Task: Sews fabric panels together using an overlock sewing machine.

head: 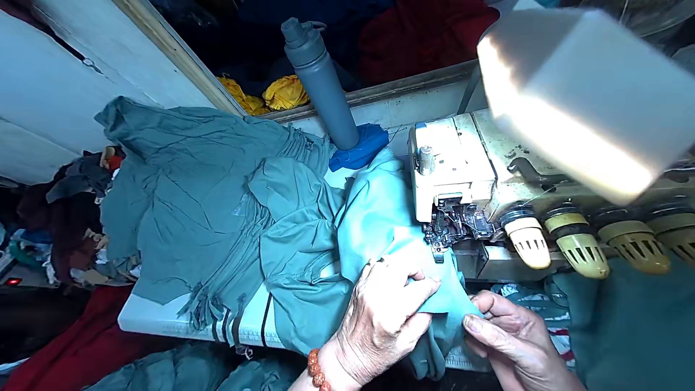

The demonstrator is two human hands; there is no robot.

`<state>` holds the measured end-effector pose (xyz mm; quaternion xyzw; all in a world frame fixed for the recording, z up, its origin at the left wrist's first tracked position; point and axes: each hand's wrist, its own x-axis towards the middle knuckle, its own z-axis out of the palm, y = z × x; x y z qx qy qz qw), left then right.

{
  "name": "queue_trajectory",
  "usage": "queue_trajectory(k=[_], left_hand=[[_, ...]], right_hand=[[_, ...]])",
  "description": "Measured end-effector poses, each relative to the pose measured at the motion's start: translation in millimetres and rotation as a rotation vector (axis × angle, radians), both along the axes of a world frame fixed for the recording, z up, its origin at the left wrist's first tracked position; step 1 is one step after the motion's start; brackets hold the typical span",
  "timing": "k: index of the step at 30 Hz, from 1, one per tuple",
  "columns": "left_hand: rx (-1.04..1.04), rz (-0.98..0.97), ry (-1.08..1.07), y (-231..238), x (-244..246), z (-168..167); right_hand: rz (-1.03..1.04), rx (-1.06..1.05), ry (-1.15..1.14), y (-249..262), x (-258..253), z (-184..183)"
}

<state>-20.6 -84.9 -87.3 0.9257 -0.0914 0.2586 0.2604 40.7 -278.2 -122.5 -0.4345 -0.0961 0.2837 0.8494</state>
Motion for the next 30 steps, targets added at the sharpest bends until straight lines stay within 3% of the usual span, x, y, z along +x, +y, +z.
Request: queue_trajectory(k=[6, 11, 15, 24, 30], left_hand=[[-0.031, -0.103, 0.010, 22, 8, 3], [0.105, -0.070, -0.051, 3, 0, 14], [0.218, -0.111, -0.163, -8, 3, 14], [0.421, -0.151, -0.139, 3, 34, 26], [0.416, -0.137, -0.109, 3, 29, 23]], right_hand=[[0.129, -0.143, -0.048, 1, -7, 2], [0.076, -0.150, -0.229, 1, -9, 3], [0.065, -0.139, -0.246, 2, -11, 1], [0.035, -0.129, -0.297, 23, -16, 8], [-0.029, -0.177, -0.372, 31, -22, 7]])
